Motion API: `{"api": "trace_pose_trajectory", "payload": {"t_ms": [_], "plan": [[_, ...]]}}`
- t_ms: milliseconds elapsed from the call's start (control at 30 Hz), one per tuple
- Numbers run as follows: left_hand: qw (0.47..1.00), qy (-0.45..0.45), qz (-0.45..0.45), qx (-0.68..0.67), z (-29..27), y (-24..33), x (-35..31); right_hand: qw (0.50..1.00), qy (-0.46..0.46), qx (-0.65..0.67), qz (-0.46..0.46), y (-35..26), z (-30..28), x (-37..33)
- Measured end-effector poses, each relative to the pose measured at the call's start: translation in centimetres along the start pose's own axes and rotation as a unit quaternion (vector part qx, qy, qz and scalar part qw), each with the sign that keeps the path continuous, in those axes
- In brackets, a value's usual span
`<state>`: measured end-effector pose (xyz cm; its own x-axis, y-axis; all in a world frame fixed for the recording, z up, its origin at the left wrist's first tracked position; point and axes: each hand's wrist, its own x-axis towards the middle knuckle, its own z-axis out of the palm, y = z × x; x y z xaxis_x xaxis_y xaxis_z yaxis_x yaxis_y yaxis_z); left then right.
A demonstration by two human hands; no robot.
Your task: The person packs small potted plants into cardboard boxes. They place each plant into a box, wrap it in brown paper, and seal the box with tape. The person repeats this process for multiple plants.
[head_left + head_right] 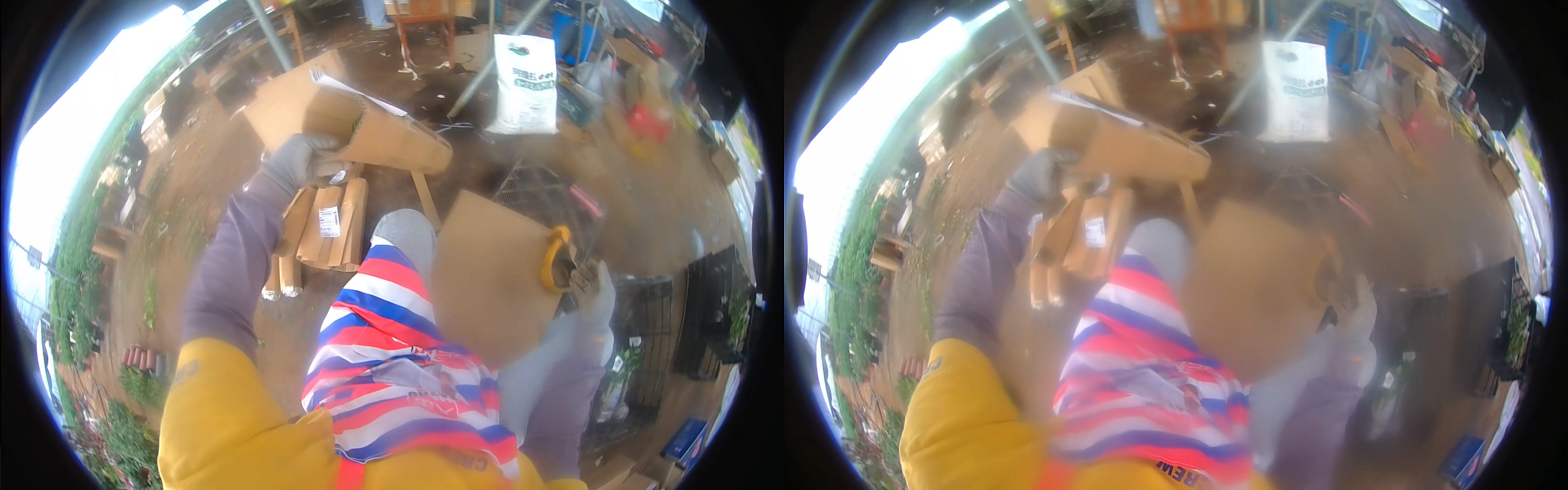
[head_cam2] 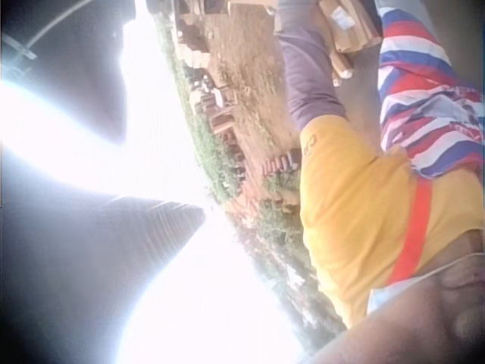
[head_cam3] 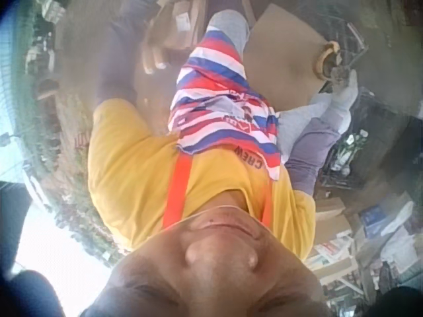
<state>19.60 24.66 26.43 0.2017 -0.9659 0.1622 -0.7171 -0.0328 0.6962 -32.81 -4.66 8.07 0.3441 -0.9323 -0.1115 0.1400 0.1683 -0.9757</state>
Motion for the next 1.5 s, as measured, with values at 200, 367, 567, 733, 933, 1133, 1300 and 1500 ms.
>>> {"api": "trace_pose_trajectory", "payload": {"t_ms": [200,367,567,733,933,1133,1300,1500], "plan": [[0.962,0.183,-0.069,-0.191,6.2,-10.1,-2.9,0.99,0.07,0.059,0.106,-1.5,1.3,-1.1],[0.851,0.305,-0.094,-0.418,16.4,-20.3,-6.9,0.988,-0.079,-0.129,-0.042,-1.0,1.1,-1.4],[0.552,0.361,-0.223,-0.718,28.1,-27.5,-5.5,0.979,-0.056,-0.194,-0.017,1.3,-1.3,-0.4],[0.507,0.385,-0.255,-0.728,34.6,-32.0,-3.3,0.986,-0.074,-0.007,0.151,1.5,-1.1,-0.2],[0.46,0.438,-0.268,-0.724,40.5,-36.0,-4.0,0.975,-0.029,-0.12,0.184,0.9,0.9,-1.0],[0.429,0.447,-0.329,-0.713,44.4,-36.8,-8.4,0.963,0.002,-0.194,0.185,0.3,5.5,-1.4],[0.402,0.448,-0.39,-0.697,47.0,-36.9,-11.4,0.946,-0.021,-0.302,0.119,0.5,7.8,-1.4],[0.361,0.429,-0.468,-0.683,50.9,-36.3,-13.7,0.943,-0.016,-0.255,0.214,0.6,6.2,-0.8]]}}
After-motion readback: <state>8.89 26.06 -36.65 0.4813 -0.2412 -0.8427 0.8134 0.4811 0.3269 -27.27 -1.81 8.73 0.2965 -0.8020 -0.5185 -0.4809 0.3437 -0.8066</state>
